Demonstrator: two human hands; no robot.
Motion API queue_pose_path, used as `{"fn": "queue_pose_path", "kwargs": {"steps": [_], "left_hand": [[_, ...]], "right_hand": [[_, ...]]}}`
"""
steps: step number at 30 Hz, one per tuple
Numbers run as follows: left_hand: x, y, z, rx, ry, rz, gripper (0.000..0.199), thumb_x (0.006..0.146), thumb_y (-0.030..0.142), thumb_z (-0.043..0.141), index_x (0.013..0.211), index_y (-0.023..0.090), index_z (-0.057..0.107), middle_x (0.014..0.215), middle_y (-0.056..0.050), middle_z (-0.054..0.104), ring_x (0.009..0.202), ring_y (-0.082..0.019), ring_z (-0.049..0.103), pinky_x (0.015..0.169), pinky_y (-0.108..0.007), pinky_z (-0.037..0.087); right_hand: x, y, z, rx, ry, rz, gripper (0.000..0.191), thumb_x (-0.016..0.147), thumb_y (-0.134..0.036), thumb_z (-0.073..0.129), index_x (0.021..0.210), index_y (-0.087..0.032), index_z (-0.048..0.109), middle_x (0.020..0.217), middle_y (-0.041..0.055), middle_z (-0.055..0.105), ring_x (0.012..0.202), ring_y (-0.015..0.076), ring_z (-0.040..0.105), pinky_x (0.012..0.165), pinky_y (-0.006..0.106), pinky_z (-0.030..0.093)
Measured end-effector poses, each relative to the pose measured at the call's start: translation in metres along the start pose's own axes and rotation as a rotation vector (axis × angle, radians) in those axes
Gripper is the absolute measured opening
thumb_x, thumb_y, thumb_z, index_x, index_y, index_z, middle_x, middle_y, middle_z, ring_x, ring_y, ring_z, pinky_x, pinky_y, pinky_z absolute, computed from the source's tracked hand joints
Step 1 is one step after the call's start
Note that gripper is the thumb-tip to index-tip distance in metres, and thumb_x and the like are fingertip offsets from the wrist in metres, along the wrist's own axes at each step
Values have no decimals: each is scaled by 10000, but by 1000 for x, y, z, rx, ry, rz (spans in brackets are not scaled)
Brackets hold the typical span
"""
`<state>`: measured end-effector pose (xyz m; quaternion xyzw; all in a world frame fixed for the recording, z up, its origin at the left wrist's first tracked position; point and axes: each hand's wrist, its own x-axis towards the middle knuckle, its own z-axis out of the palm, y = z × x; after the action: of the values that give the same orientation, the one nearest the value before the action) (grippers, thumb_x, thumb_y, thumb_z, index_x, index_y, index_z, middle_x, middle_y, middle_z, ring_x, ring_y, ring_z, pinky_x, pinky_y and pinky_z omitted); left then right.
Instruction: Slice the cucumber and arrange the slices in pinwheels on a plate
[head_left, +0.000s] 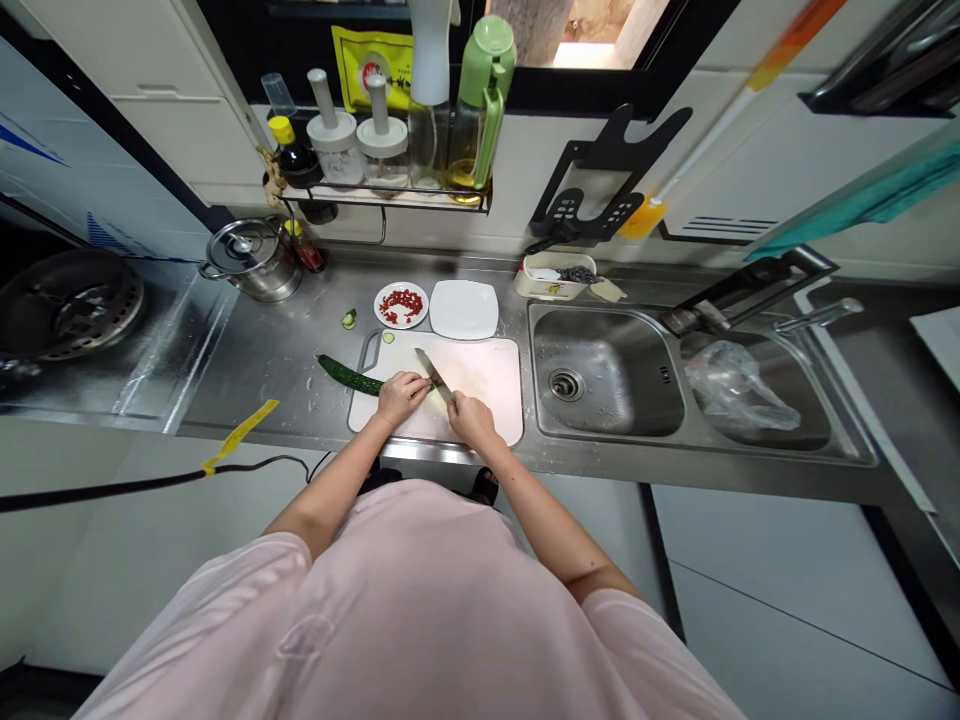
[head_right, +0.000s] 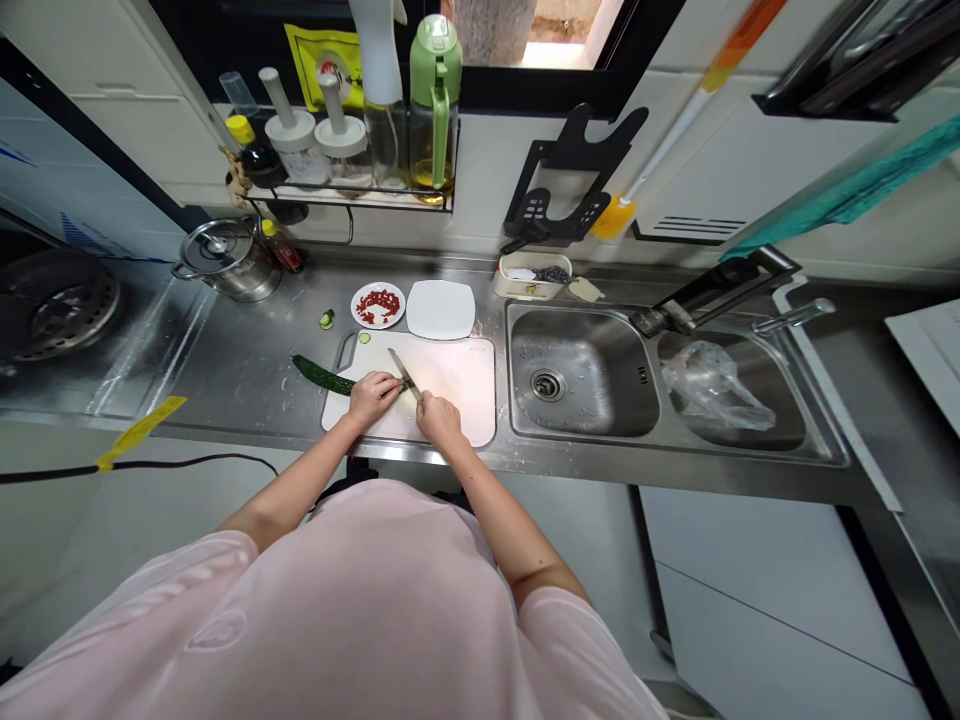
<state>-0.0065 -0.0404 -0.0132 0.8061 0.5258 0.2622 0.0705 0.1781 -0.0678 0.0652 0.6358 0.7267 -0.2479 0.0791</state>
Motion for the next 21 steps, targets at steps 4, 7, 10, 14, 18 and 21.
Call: {"fn": "queue_pose_path", "kwargs": {"steps": [4, 7, 10, 14, 18, 21], "left_hand": [[0, 0, 0, 1, -2, -3, 248, 910, 342, 489, 970, 255, 713, 895, -59, 660, 848, -165, 562, 754, -299, 428], [0, 1, -1, -2, -4, -4, 247, 912, 344, 487, 954, 257, 713, 893, -56, 660, 849, -163, 559, 750, -295, 423], [0, 0, 0, 2, -2, 0, 248, 913, 341, 484, 946, 251, 713, 891, -56, 660, 842, -163, 557, 749, -296, 421], [0, -1, 1, 5, -1, 7, 246, 911, 342, 488, 941, 249, 713, 891, -56, 662, 841, -167, 559, 749, -300, 420], [0, -1, 1, 10, -2, 2, 242, 909, 343, 490, 932, 252, 712, 889, -59, 661, 841, -168, 562, 743, -303, 421], [0, -1, 1, 14, -2, 5, 247, 912, 341, 483, 937, 253, 712, 893, -59, 662, 839, -169, 562, 742, -305, 423]], "right_hand": [[-1, -1, -1, 0, -9, 4, 282, 971, -286, 324, 1136, -183, 528, 1016, 114, 667, 948, 222, 627, 760, 274, 402], [-1, 0, 0, 6, -8, 0, 289, 973, -294, 318, 1136, -181, 528, 1011, 117, 667, 944, 223, 627, 761, 275, 400], [0, 0, 1, 10, -6, -11, 291, 974, -300, 314, 1134, -180, 525, 1007, 118, 668, 939, 222, 628, 758, 276, 401], [0, -1, 1, 0, -7, -10, 277, 973, -282, 317, 1128, -175, 520, 1008, 120, 665, 943, 226, 629, 754, 279, 407], [-1, -3, 1, -13, -25, -8, 258, 970, -263, 326, 1118, -166, 513, 999, 125, 662, 938, 226, 631, 749, 278, 410], [-5, -1, 3, -27, -29, -13, 251, 966, -247, 325, 1112, -165, 512, 984, 123, 662, 921, 229, 634, 738, 282, 411]]}}
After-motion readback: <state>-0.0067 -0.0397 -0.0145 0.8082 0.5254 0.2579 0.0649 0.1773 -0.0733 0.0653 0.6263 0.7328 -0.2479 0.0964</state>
